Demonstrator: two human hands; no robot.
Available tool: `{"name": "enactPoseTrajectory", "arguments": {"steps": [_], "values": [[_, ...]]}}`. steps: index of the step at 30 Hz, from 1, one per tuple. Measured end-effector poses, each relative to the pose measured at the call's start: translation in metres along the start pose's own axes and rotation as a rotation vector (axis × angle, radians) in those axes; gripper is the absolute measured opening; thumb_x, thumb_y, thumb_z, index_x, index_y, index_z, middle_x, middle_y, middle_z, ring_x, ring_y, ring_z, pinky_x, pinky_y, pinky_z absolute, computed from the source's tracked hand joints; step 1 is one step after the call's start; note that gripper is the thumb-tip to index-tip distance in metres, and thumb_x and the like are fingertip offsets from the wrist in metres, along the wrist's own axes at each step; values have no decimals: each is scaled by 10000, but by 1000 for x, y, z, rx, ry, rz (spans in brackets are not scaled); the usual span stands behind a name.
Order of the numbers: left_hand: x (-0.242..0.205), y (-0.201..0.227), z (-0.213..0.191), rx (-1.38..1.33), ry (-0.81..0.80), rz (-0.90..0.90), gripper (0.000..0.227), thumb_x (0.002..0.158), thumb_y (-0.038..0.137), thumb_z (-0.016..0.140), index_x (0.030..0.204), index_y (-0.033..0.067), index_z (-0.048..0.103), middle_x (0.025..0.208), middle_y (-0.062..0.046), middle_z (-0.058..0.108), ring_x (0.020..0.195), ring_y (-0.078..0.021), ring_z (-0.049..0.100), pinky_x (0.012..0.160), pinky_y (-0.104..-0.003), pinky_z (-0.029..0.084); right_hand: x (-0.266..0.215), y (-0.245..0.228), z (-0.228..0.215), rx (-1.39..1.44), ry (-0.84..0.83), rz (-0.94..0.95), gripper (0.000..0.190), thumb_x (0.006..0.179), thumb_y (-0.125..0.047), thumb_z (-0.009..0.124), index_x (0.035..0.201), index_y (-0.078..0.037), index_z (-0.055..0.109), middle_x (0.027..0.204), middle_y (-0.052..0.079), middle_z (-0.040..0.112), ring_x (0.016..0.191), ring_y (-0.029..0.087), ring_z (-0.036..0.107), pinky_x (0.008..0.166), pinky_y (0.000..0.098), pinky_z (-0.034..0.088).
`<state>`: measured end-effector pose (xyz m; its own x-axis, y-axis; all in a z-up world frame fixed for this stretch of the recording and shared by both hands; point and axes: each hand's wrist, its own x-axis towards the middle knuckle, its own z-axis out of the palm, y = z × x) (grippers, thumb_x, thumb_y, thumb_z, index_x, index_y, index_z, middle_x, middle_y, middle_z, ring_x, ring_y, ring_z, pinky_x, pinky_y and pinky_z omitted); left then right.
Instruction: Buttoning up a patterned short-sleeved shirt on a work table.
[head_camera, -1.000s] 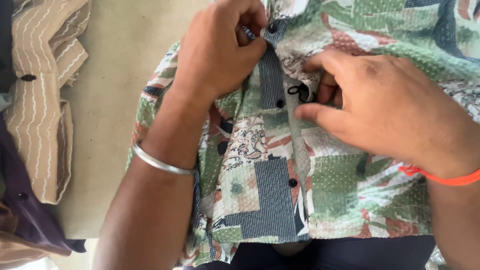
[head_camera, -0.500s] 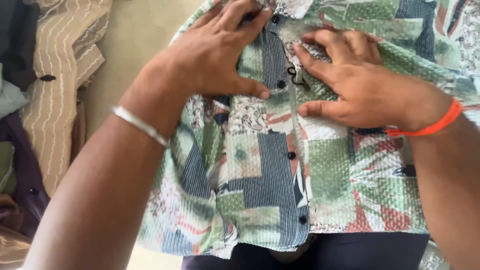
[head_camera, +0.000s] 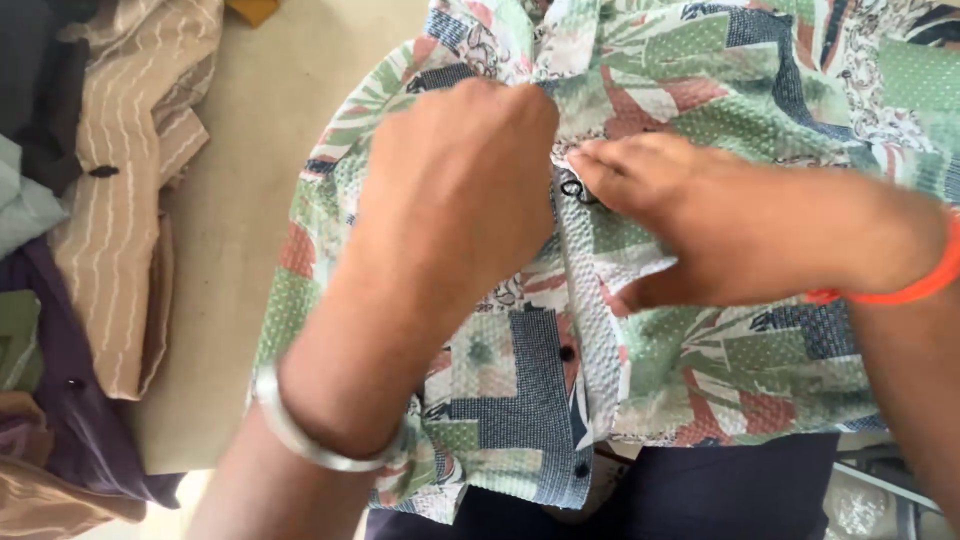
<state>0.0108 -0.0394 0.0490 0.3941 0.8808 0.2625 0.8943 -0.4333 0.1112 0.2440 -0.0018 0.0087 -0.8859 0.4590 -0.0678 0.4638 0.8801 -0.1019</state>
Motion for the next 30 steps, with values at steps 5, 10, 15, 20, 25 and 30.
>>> {"name": "enactPoseTrajectory", "arguments": {"steps": [5,10,15,20,25,30], "values": [[-6,-4,44,-297,-46,-135,95,813,88,671,869,67,745,856,-190,720,828,-413,702,712,-521,555,27,-34,-50,76,-3,562,328,923,-424,720,1073,-142,794,883,114,765,923,312,722,854,438,557],[-14,-21,41,-443,-32,-90,92,825,140,709,881,74,741,885,-154,730,856,-399,695,713,-518,538,39,-19,-11,65,10,628,403,905,-489,727,810,-98,744,655,82,697,617,287,699,632,420,562],[-10,-23,36,-543,-130,-46,114,840,191,730,882,85,729,872,-105,735,855,-364,702,710,-510,533,39,-19,-7,79,-232,710,397,886,-524,726,819,-133,734,608,27,706,547,214,701,598,352,572],[-9,-22,41,-510,-317,-100,154,779,276,783,864,149,768,817,-52,754,801,-324,715,658,-490,525,29,-19,4,124,30,601,443,843,-522,775,909,-88,713,571,6,684,499,205,676,509,359,536],[-2,-15,37,-482,-327,-161,135,752,247,780,861,167,788,837,-35,769,791,-305,725,657,-473,536,33,-23,-2,174,1,652,301,913,-410,736,912,-110,716,583,29,692,518,219,690,510,372,544],[-3,-11,38,-506,-307,-213,99,760,199,766,836,141,790,818,-45,770,777,-304,730,652,-460,543,31,-19,-12,277,150,567,190,875,-261,729,846,-78,774,663,78,722,576,290,692,545,420,541]]}}
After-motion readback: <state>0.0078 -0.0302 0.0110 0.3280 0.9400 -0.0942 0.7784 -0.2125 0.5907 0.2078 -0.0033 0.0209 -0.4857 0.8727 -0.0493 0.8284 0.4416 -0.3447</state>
